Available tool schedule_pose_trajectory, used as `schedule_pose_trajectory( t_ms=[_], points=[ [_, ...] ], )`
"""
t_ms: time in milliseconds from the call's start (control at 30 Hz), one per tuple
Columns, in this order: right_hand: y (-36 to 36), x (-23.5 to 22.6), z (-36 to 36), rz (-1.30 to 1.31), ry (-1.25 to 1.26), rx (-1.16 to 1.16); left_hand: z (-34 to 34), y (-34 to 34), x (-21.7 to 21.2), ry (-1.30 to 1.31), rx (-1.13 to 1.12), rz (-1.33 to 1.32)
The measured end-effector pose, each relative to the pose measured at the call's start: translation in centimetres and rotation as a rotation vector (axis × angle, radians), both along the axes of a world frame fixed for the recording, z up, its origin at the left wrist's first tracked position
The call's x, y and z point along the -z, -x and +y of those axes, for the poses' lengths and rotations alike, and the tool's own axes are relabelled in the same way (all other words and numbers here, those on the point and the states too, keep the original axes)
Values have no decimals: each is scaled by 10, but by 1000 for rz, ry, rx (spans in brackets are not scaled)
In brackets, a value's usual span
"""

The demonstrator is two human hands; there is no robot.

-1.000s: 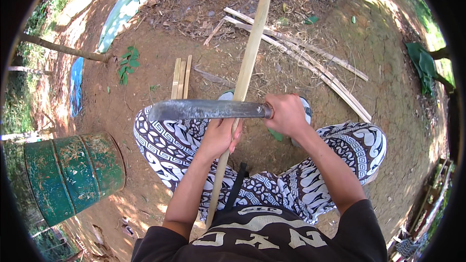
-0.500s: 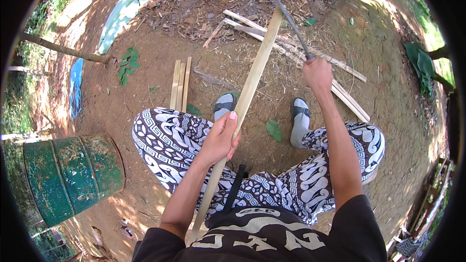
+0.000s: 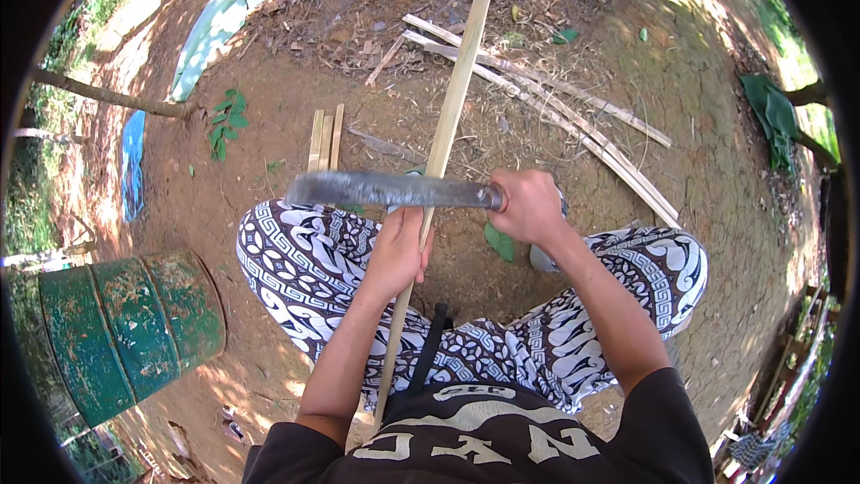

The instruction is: The person uses a machete to shave and smooth a long piece of bamboo, holding the stick with one hand and carving thin layers off with the other.

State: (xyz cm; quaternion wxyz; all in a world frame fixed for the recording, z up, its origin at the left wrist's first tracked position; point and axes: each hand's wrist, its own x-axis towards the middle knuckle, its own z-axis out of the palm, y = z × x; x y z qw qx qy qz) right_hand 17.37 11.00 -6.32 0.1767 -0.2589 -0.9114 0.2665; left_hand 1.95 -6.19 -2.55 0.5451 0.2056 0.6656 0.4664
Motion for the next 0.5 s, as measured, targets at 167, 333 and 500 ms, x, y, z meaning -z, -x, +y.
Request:
schedule_pose_trajectory(
  t_ms=[167, 333, 500],
  points=[
    [0, 8, 3, -1, -95, -100, -14, -5, 19, 63, 36, 8],
    [2, 45, 43, 19, -198, -74, -5, -4, 15, 38, -32, 120],
    [4, 64, 51, -4, -177, 28, 12, -3, 9, 3, -66, 213]
  ],
)
